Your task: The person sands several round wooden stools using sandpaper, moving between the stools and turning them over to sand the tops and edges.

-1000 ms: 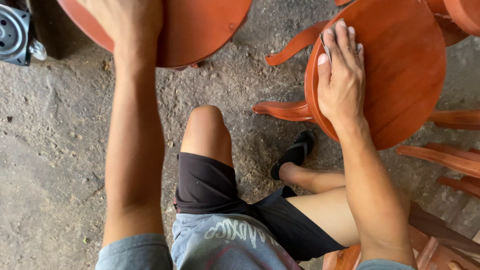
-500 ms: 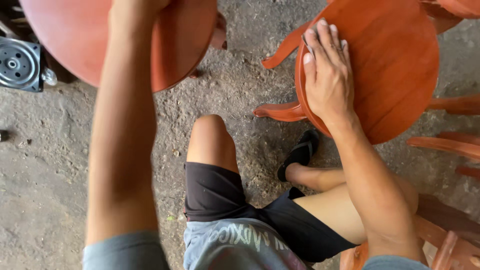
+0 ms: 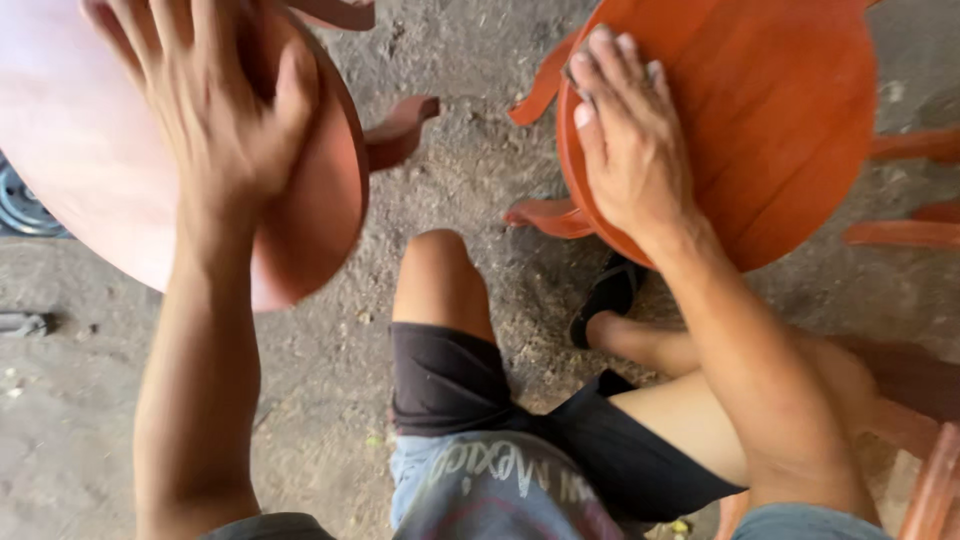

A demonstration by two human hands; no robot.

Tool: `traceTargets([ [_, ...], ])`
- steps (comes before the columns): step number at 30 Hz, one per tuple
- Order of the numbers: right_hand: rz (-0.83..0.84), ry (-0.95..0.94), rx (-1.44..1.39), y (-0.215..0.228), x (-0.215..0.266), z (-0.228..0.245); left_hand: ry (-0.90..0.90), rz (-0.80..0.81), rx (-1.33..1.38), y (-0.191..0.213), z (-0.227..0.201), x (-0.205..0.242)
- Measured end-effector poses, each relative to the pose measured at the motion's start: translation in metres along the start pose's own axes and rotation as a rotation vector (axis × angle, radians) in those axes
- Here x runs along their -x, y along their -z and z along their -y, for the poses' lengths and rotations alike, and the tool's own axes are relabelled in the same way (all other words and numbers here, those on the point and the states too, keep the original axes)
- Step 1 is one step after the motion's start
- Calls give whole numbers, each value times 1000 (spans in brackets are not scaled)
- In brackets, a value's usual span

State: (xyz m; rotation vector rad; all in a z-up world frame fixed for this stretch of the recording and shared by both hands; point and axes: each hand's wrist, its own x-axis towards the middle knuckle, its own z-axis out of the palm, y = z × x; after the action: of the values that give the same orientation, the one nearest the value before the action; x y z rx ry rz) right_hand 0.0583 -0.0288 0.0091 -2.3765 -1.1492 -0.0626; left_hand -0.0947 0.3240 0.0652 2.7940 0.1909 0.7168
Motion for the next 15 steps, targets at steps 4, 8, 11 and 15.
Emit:
traceTargets([
  [4, -38, 9, 65, 14, -6, 14, 146, 113, -8, 11, -33, 54],
  [8, -220, 193, -18, -2, 1, 52, 75, 107, -17, 16, -38, 89],
  [11, -176, 311, -421, -56, 24, 97, 66, 62, 17, 22, -27, 121],
  [15, 143, 407, -749, -115, 24, 134, 5, -93, 40, 22, 4, 147],
])
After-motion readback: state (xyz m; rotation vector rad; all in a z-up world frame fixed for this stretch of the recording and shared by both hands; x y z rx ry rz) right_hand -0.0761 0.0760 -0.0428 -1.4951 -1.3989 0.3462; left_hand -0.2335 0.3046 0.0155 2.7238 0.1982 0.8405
